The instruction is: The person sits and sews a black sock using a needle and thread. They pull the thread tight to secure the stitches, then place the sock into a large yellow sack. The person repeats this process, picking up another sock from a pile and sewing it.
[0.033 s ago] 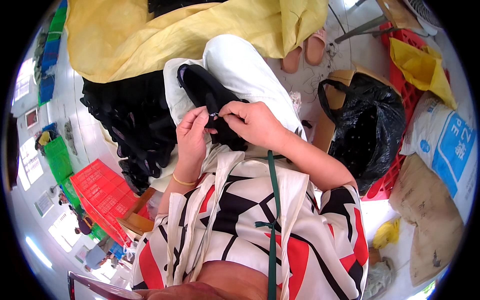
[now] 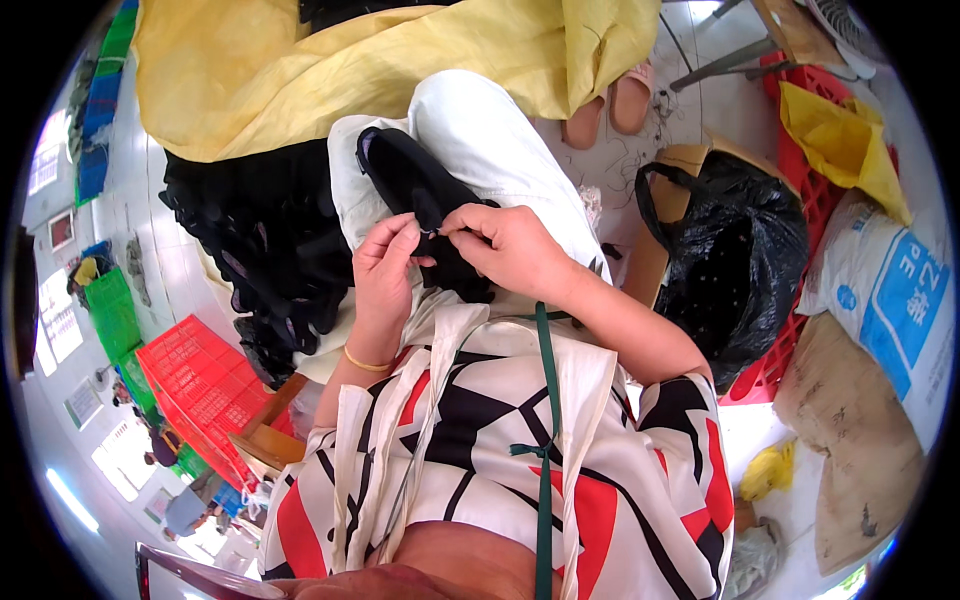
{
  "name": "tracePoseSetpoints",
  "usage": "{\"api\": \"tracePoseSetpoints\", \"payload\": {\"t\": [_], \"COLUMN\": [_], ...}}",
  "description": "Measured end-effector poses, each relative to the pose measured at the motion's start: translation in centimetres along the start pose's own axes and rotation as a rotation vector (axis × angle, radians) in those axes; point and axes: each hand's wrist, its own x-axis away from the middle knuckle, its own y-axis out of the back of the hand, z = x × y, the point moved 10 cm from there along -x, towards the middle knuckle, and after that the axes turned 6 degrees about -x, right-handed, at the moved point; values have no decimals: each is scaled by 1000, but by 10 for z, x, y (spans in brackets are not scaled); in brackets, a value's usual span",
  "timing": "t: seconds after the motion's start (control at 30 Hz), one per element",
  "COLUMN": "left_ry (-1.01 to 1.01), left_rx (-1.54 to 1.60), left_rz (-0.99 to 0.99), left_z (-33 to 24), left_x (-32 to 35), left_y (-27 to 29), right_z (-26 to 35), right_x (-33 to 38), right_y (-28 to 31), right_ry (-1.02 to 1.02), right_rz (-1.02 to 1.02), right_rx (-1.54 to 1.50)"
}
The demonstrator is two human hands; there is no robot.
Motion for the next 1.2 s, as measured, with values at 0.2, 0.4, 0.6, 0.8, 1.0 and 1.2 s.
{"api": "tracePoseSetpoints", "payload": {"t": [0.2, 0.4, 0.6, 0.8, 1.0, 1.2], "left_ry": [59, 61, 148, 140, 126, 118], "left_rx": [29, 114, 161, 92, 55, -42], "left_rz": [83, 159, 160, 161, 178, 177], "left_z": [2, 6, 10, 10, 9, 6], "left_x": [3, 1, 3, 2, -2, -3], "left_y": [-3, -4, -7, -2, -2, -1], "right_z": [-14, -18, -28, -30, -25, -12], "right_x": [4, 5, 6, 5, 1, -4], "right_y": [-6, -11, -13, -17, -20, -16], "right_ry": [-163, -213, -271, -307, -284, -182], "right_rz": [66, 64, 24, 11, 40, 111], "right_rx": [-141, -151, -144, -140, -58, 3]}}
